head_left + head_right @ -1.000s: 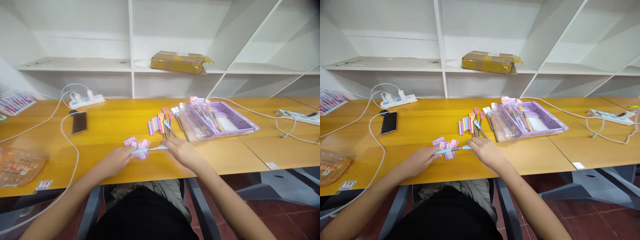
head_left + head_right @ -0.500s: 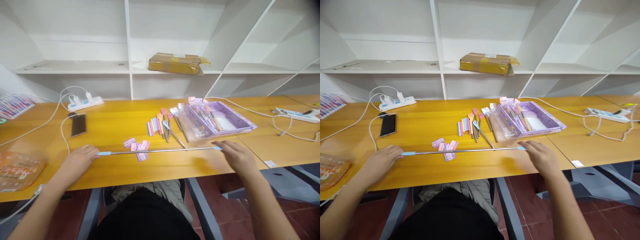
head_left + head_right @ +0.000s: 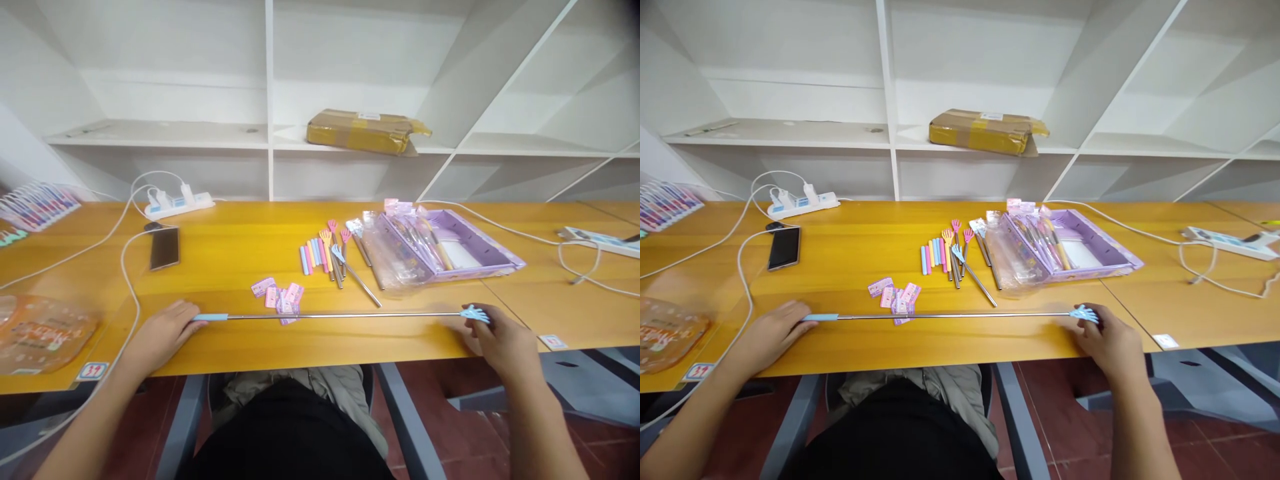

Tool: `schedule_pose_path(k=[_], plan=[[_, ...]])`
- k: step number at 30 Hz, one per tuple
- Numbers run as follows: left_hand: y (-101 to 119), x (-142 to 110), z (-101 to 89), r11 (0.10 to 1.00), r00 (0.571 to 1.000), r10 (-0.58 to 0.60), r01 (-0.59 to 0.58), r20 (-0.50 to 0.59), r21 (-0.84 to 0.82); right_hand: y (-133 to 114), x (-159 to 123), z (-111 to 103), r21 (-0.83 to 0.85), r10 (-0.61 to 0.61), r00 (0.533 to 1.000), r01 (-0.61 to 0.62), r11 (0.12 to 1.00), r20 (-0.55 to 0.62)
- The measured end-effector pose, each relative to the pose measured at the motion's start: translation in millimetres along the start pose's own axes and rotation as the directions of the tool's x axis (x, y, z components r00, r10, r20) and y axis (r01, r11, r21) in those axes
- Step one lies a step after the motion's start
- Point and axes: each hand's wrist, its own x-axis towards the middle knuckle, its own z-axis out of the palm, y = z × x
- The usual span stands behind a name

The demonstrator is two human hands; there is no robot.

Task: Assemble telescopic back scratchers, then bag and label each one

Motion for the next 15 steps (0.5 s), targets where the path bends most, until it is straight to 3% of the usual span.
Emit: schedule_pose_path(k=[4,9,13,15], plan=[[2.2,0.4,15.7,1.000,1.000,0.017,-0.017,-0.020,-0.006,-22.3,-3.4,-0.1,0.054,0.270,0.958,-0.276,0.960,0.094],[7.0,5.3,27.4,0.998,0.998,0.056,-0.056,-0.024,-0.003,-37.0,-0.6,5.3,0.027,0.342,0.927,-0.350,0.936,0.154],[9.5,7.8,18.8,0.999,1.000,0.019,-0.020,-0.010,-0.049,-42.9,16.6,0.9,-0.049,0.459,0.884,-0.456,0.889,0.092],[20.1,11.7,17.4,0.998,1.000,0.030,-0.030,-0.005,-0.050,-65.1,21.1,1.7,-0.137,0.435,0.898,-0.423,0.896,0.069]])
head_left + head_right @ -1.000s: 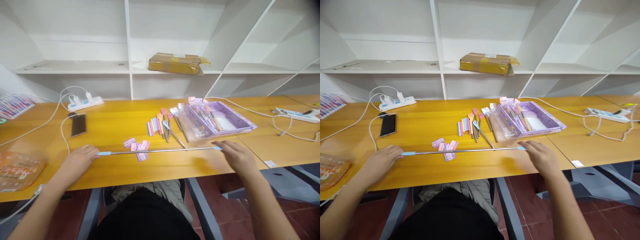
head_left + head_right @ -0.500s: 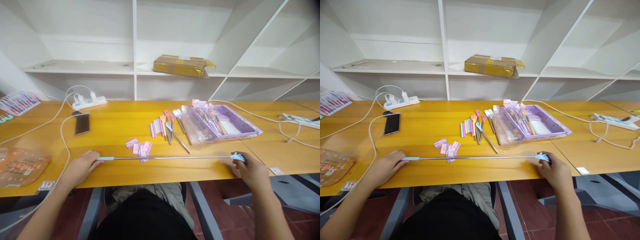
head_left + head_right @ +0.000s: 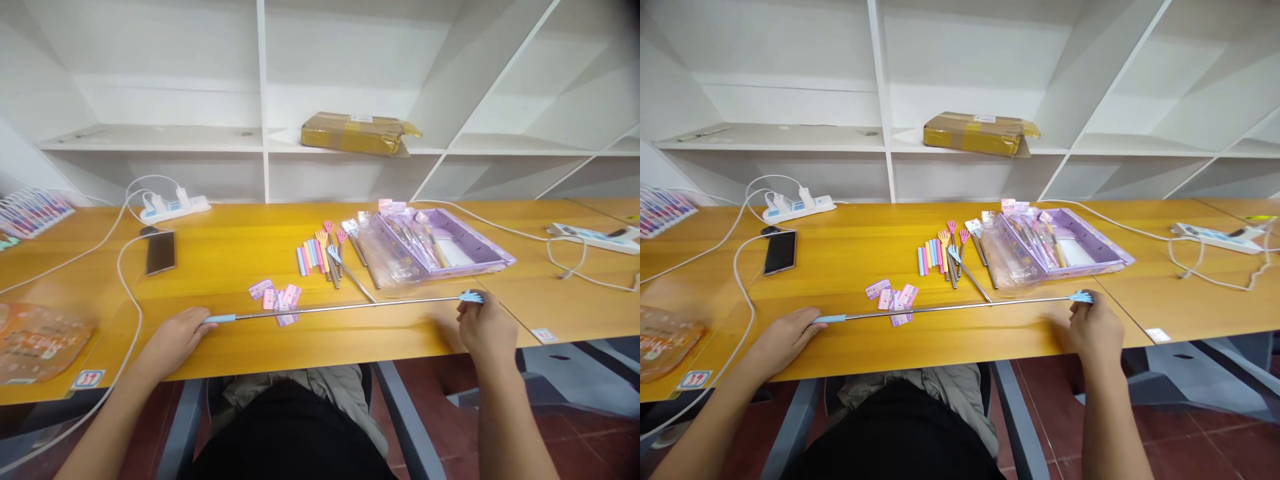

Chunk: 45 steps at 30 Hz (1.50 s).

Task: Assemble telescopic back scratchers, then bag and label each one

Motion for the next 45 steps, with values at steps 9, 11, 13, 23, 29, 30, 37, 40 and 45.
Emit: schedule_pose_path(k=[9,11,13,23,29,30,37,40,45], plan=[[113.7,30.9,51.3,0.990,0.998,0.066,-0.069,0.025,0.124,-189.0,-148.1,39.3,-0.083,-0.723,0.672,0.739,0.668,0.161],[114.3,31.9,54.5,0.988,0.996,0.065,-0.073,0.060,0.135,-194.6,-152.3,41.8,-0.047,-0.745,0.634,0.767,0.640,0.206],[108.8,31.8,54.2,0.987,0.994,0.073,-0.084,0.082,0.140,-188.6,-147.1,41.8,0.022,-0.744,0.632,0.759,0.651,0.220],[105.5,31.1,47.5,0.996,0.992,0.074,-0.079,0.101,0.045,-173.8,-139.2,40.7,0.326,-0.807,0.554,0.738,0.591,0.207],[101.4,29.9,50.5,0.988,0.987,0.144,-0.148,0.067,0.048,-174.4,-132.0,27.1,0.243,-0.829,0.503,0.796,0.555,0.244],[102.0,29.5,50.4,0.984,0.986,0.158,-0.162,0.053,0.071,-175.0,-130.4,23.4,0.233,-0.837,0.485,0.809,0.540,0.256],[95.5,30.8,31.1,0.963,0.981,0.189,-0.176,-0.048,0.203,-161.9,-111.0,11.9,0.200,-0.840,0.495,0.820,0.537,0.222],[63.2,24.6,9.4,0.967,0.987,0.142,-0.123,-0.075,0.222,-117.4,-77.7,10.5,0.173,-0.776,0.612,0.757,0.630,0.150],[-8.8,-12.4,-30.1,0.972,0.976,0.110,-0.066,-0.189,0.225,-2.8,-16.5,-11.1,0.048,-0.459,0.885,0.457,0.888,0.075]])
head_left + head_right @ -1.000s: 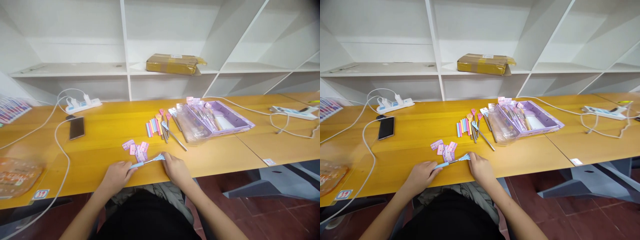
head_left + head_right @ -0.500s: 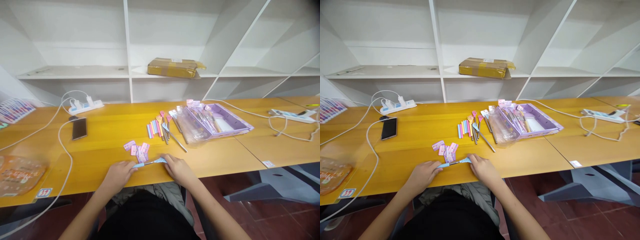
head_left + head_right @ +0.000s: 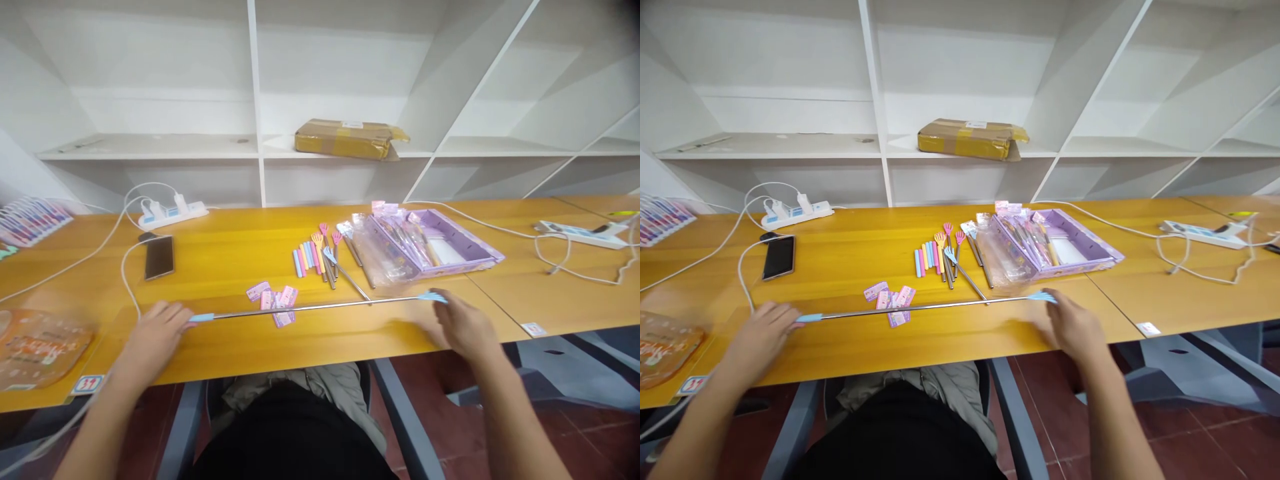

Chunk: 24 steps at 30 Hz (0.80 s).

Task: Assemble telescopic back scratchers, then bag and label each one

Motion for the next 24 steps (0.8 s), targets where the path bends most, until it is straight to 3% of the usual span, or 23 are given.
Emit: schedule_pose_path(k=[2,5,12,17,24], plan=[[-14.1,-13.8,-5.2,1.000,1.000,-0.001,0.001,-0.012,0.005,32.6,-7.3,-11.1,-0.022,0.100,0.995,-0.099,0.995,0.015],[-11.4,-21.6,-0.4,0.999,0.999,0.000,0.002,0.044,-0.054,49.5,-18.2,-14.7,0.005,0.184,0.981,-0.184,0.983,0.067],[2.0,-15.8,23.4,0.994,0.994,-0.108,0.109,0.028,-0.002,49.6,-27.6,7.5,0.120,0.340,0.937,-0.347,0.930,0.076],[0.5,-17.3,26.0,0.975,0.974,-0.222,0.221,0.045,0.036,54.1,-30.1,8.0,0.164,0.357,0.932,-0.363,0.917,0.068],[2.4,-18.3,24.1,0.972,0.968,-0.201,0.216,0.147,-0.095,41.8,-23.4,2.4,0.208,0.429,0.901,-0.434,0.877,0.070]])
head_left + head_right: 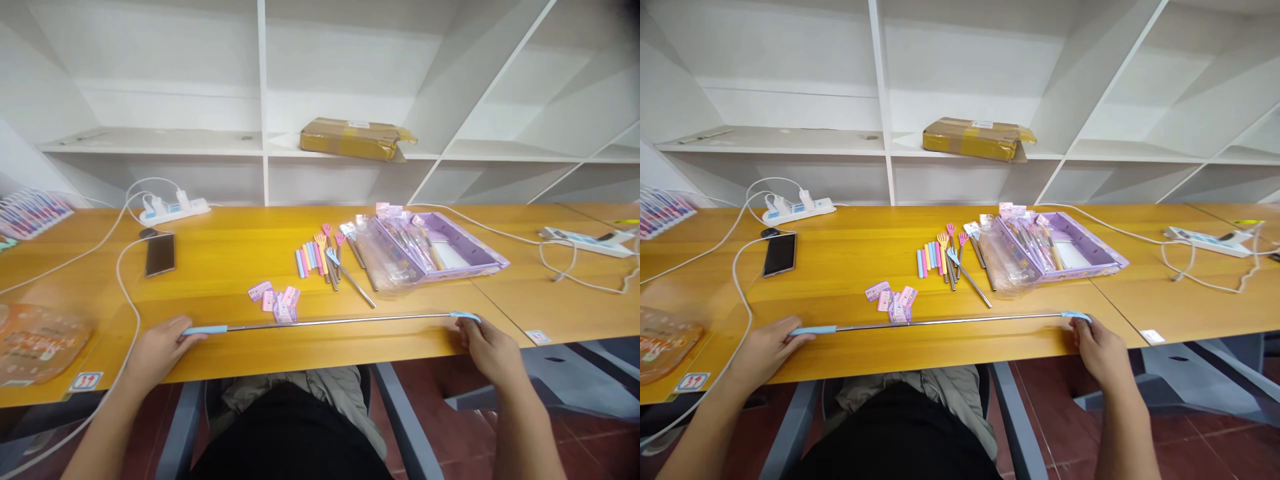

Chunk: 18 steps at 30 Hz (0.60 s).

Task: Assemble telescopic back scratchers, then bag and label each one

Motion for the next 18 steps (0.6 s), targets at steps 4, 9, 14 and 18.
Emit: schedule_pose_path(k=[4,9,14,18], plan=[[1.9,0.0,-5.4,0.999,1.000,-0.003,0.003,-0.009,-0.040,-17.2,0.9,-4.6,-0.028,0.051,0.998,-0.052,0.998,-0.026],[-1.7,6.2,-20.0,0.999,0.999,-0.006,0.004,-0.039,-0.051,-38.3,11.3,-10.3,-0.109,0.033,0.997,-0.041,0.993,-0.073],[-16.7,12.5,-28.7,0.997,0.994,-0.013,0.005,-0.104,-0.081,-59.2,18.6,-14.5,-0.092,-0.021,0.993,0.010,0.996,-0.114],[35.3,20.9,-5.0,0.970,0.976,0.207,-0.215,-0.073,-0.118,-116.4,-22.4,25.4,-0.083,-0.452,0.892,0.452,0.888,0.023]])
